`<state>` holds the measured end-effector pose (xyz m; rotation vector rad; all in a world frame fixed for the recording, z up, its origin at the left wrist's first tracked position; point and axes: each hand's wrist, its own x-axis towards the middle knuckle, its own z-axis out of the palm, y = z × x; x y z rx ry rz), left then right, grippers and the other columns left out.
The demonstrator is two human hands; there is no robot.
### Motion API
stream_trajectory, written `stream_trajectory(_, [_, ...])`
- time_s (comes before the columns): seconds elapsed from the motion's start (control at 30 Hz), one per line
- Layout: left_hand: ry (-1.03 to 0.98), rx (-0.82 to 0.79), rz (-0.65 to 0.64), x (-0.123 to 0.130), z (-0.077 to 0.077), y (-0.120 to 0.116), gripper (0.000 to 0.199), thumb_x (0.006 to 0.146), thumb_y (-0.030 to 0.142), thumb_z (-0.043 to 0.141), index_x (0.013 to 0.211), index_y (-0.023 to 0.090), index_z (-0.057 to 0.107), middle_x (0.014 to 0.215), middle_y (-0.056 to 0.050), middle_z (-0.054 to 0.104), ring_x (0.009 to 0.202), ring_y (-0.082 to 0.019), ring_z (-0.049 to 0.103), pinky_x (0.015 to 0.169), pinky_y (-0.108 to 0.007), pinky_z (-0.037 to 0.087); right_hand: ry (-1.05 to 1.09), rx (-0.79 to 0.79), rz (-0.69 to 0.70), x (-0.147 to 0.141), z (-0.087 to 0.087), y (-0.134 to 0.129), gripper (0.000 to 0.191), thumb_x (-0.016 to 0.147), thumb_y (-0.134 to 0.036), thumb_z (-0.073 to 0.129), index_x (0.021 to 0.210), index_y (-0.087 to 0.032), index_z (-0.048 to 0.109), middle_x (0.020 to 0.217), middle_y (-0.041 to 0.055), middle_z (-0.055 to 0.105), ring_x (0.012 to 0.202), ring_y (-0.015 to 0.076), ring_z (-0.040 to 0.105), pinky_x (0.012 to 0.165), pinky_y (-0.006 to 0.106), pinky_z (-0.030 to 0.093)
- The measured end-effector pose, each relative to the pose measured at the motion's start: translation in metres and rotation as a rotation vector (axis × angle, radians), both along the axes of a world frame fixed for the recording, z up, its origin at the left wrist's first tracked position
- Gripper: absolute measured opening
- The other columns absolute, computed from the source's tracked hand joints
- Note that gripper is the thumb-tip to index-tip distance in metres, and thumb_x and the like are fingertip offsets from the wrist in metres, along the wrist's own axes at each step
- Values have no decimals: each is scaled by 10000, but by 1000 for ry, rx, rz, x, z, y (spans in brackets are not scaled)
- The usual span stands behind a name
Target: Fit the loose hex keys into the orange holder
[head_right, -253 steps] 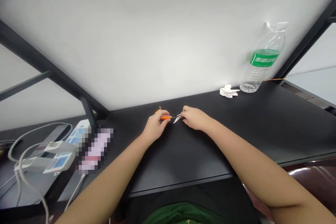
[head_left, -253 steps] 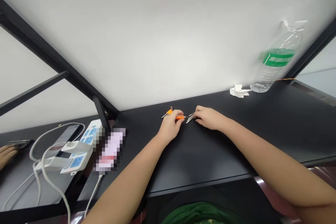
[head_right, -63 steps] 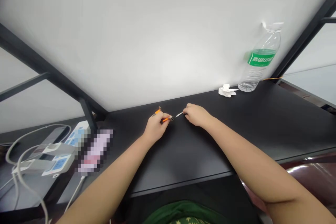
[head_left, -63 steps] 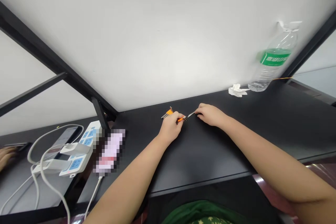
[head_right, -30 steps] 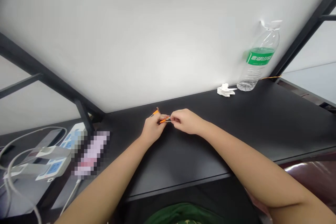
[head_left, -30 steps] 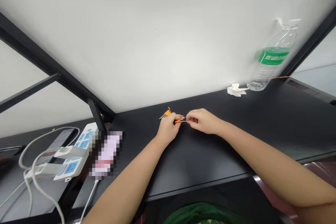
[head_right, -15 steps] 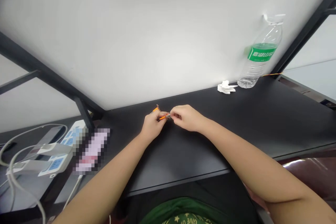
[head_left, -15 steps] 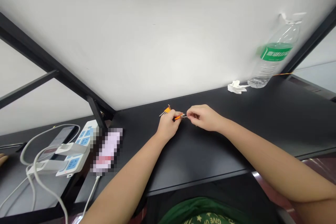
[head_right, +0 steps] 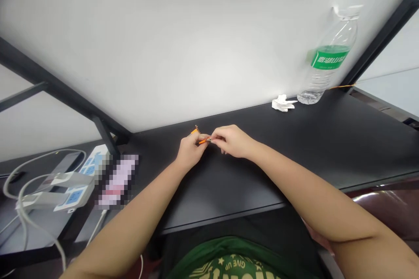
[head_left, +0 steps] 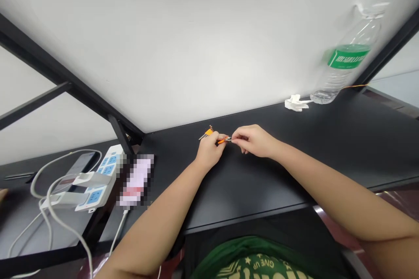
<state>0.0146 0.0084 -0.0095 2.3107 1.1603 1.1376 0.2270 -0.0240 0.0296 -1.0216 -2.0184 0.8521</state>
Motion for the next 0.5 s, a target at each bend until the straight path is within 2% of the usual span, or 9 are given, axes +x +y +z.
stream_trajectory(0.17, [46, 79, -34, -1, 2, -2, 119, 882, 126, 643, 825, 229, 623, 997, 10, 785, 887, -160, 742, 819, -296, 586, 329, -311, 37, -4, -2, 4, 301, 872, -465, 680, 896, -172, 611, 597, -23, 634, 514, 132, 641, 503, 239, 535])
stream_trajectory(0.3, [34, 108, -47, 1, 0, -6, 91, 900, 175, 627, 830, 232, 619, 1008, 1, 779, 872, -160, 733, 809, -298, 580, 391, -379, 20, -9, -7, 7, 384, 805, -500, 753, 874, -183, 548, 613, -27, 640, 492, 134, 636, 443, 226, 511])
stream_trajectory(0.4, [62, 104, -40, 4, -1, -10, 100, 890, 170, 607, 808, 228, 612, 969, -11, 771, 842, -166, 722, 787, -298, 572, 265, -330, -2, -15, -12, 5, 353, 862, -510, 694, 872, -189, 547, 574, -37, 612, 455, 115, 593, 440, 211, 473])
stream_trajectory(0.43, [71, 99, -33, 5, -1, -10, 109, 880, 157, 602, 797, 227, 608, 937, -12, 767, 826, -167, 718, 775, -295, 569, 197, -264, -15, -18, -13, 4, 327, 893, -496, 661, 866, -188, 553, 586, -34, 612, 461, 106, 584, 457, 208, 464])
stream_trajectory(0.5, [70, 87, -9, 5, -1, -10, 110, 861, 133, 599, 804, 226, 616, 887, -6, 757, 798, -168, 710, 753, -289, 562, 27, -34, -52, -22, -15, 3, 266, 955, -427, 593, 850, -184, 570, 684, -7, 650, 550, 100, 604, 541, 213, 466])
